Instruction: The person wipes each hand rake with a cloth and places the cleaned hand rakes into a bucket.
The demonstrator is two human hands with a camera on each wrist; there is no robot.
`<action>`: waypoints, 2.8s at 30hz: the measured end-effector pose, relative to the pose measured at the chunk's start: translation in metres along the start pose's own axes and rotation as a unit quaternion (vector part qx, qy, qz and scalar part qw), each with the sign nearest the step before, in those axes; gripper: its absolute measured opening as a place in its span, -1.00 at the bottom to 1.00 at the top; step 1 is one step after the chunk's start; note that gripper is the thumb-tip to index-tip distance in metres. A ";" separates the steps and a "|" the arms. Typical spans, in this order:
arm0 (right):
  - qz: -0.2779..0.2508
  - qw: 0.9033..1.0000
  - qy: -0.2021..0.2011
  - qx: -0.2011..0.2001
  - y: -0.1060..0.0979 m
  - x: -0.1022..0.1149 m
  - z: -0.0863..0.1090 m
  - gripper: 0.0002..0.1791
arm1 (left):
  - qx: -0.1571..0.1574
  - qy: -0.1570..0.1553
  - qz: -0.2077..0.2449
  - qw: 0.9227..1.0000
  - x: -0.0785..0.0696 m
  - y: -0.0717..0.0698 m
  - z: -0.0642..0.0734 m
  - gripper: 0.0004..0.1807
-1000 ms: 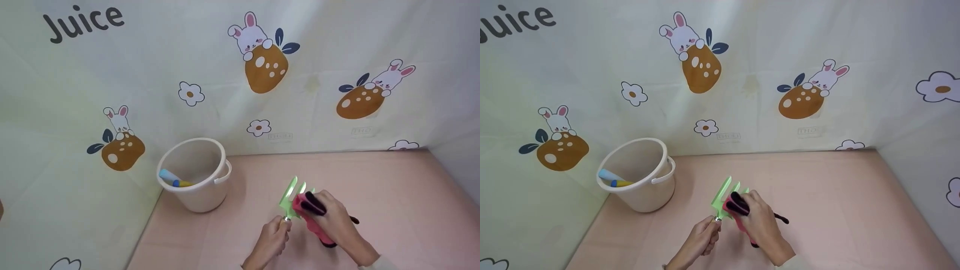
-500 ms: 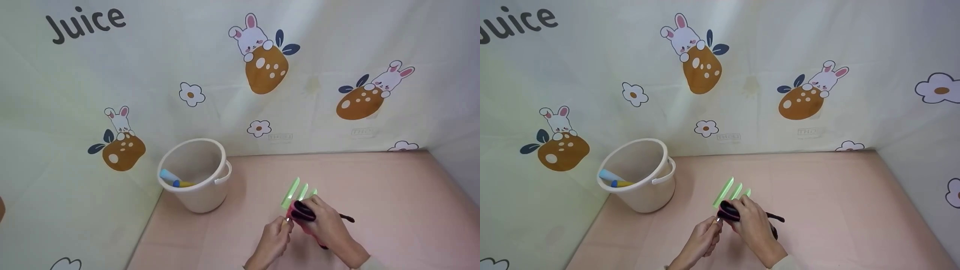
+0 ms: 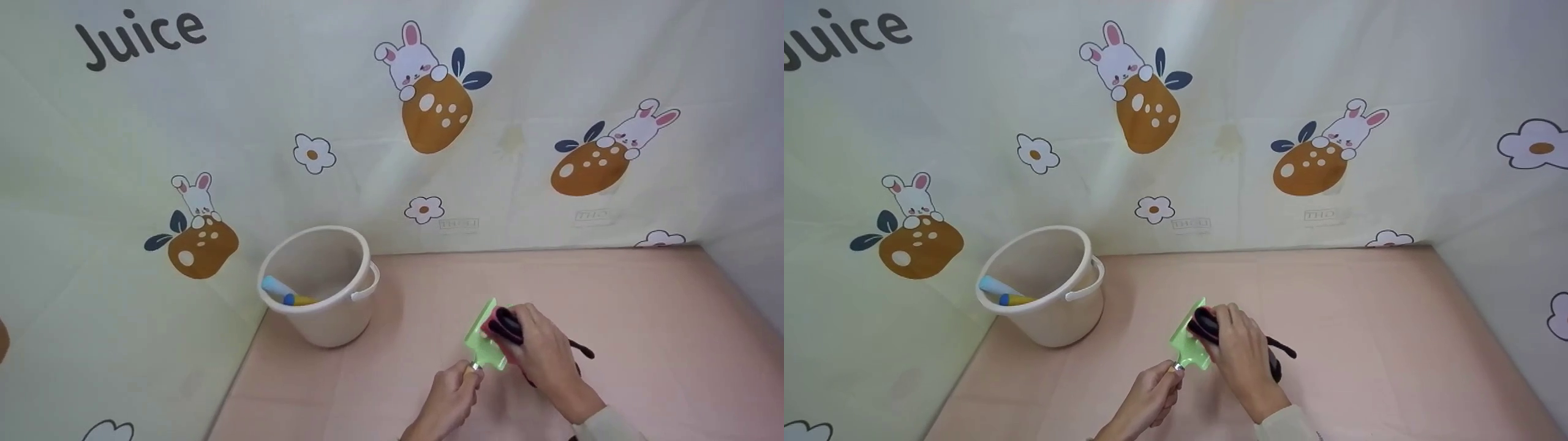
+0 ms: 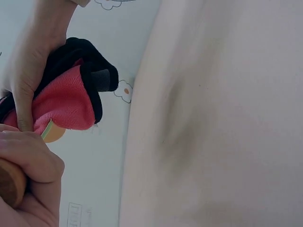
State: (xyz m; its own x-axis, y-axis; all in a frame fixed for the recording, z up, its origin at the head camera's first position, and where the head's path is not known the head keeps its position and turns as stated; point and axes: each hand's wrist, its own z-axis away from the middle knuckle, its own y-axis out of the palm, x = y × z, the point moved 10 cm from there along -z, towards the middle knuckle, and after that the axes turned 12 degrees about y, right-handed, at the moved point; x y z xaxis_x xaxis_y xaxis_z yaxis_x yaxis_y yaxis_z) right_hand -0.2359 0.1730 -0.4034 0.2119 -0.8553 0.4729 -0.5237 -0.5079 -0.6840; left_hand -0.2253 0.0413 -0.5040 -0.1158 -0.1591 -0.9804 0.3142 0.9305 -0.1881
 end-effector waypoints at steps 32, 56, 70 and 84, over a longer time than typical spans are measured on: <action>-0.105 0.986 0.131 0.001 -0.028 -0.044 -0.014 -0.68 | 0.010 -0.008 -0.023 1.000 -0.001 -0.011 -0.009 -0.77; -0.027 0.998 -0.045 0.040 0.004 0.027 0.012 -0.57 | 0.031 0.149 -0.176 0.972 -0.023 0.003 -0.011 -0.76; 0.030 0.997 0.006 0.071 0.018 0.023 0.004 -0.63 | 0.035 0.122 -0.227 0.966 -0.015 0.001 -0.010 -0.70; 0.022 0.999 -0.020 0.016 0.018 0.026 0.004 -0.65 | 0.029 0.102 -0.235 0.966 -0.012 -0.004 -0.009 -0.71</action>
State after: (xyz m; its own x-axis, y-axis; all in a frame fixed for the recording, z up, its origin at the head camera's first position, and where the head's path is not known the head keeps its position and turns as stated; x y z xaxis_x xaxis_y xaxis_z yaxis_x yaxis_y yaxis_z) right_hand -0.2369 0.1412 -0.4059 0.2221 -0.8794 0.4211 -0.5060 -0.4731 -0.7212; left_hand -0.2334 0.0422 -0.4912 -0.4406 -0.4858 -0.7549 0.2335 0.7500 -0.6189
